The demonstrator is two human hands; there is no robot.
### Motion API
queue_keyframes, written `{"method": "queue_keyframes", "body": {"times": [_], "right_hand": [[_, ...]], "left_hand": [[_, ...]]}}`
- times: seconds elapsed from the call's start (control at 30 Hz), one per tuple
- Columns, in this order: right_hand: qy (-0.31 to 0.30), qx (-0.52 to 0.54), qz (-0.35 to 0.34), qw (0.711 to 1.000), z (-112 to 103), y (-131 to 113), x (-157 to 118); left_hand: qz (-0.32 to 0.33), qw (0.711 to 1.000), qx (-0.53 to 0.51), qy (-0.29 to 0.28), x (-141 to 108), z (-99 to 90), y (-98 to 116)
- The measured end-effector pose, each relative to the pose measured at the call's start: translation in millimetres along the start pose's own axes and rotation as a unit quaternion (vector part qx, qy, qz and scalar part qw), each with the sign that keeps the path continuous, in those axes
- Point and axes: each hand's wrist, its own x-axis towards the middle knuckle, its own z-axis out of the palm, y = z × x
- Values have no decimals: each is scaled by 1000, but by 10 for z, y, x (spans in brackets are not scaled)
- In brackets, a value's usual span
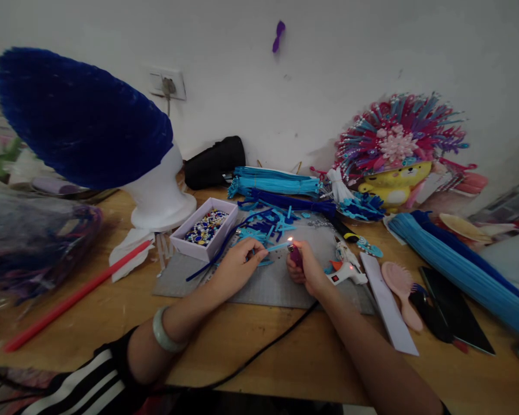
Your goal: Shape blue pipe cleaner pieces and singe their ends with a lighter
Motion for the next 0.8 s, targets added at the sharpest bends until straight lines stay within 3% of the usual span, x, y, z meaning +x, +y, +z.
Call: {"method": "queue_keyframes", "body": {"times": [0.27, 0.5, 0.8], "right_hand": [[-2, 24, 5, 1000, -10, 8, 11], [32, 138, -85, 986, -7, 7, -16], [-9, 64, -142, 988, 196, 220, 7]], "left_hand": [[-5, 1000, -1, 2, 1, 3, -23], [-7, 1000, -4, 25, 8, 0, -17], [-56, 994, -90, 8, 9, 26, -12]]}}
